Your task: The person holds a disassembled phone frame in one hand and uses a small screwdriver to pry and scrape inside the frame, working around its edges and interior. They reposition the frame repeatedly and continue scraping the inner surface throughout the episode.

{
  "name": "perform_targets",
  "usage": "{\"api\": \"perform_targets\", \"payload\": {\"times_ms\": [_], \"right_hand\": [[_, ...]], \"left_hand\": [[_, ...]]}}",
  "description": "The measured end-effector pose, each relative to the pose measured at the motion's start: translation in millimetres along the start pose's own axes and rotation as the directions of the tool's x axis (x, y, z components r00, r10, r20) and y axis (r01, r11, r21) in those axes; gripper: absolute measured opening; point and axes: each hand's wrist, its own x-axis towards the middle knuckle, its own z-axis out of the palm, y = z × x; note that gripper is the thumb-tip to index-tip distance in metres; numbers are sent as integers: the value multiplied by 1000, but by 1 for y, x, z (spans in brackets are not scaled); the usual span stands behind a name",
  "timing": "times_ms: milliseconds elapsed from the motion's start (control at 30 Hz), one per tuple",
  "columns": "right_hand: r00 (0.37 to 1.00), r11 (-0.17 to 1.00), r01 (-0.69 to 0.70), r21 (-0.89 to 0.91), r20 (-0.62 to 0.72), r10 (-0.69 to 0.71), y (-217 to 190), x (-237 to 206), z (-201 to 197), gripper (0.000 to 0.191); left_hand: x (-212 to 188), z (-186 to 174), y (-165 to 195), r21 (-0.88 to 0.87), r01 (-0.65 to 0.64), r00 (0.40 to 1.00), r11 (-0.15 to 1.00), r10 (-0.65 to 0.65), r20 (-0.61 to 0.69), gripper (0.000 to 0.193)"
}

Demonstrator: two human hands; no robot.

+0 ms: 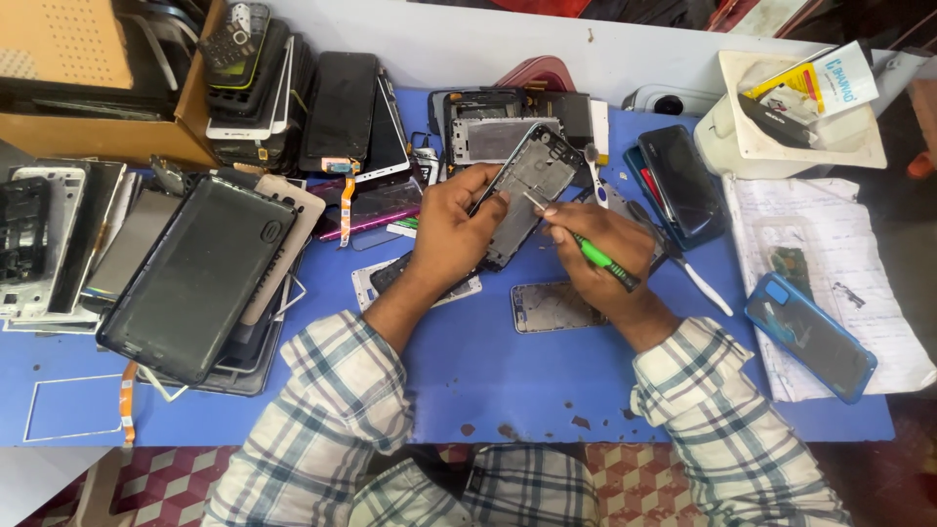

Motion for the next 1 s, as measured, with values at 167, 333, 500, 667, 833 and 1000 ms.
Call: {"api": "perform_targets", "payload": {"times_ms": [167, 333, 500, 667, 833, 1000], "right_hand": [[1000, 1000, 17, -21, 26, -16, -3, 1, -1, 16], [1000, 1000, 0, -18, -12, 0, -3, 2, -1, 13], [1000, 1000, -2, 3, -2, 2, -1, 2, -2, 11], [999, 1000, 20, 1, 34, -20, 1, 1, -1, 12], [1000, 999, 22, -38, 10, -21, 2, 1, 0, 14], [999, 999, 37, -15, 27, -36, 1, 2, 1, 14]], "left_hand": [[0, 0, 1, 18, -66, 998, 998, 66, 5, 23], [0, -1, 1, 31, 0, 1000, 1000, 0, 0, 24], [0, -1, 2, 29, -36, 999, 999, 36, 0, 23], [0, -2, 1, 41, -27, 1000, 999, 28, -8, 23], [1, -2, 0, 9, 4, 1000, 1000, -4, -10, 22], [1, -2, 0, -11, -54, 999, 998, 54, 1, 23]]}}
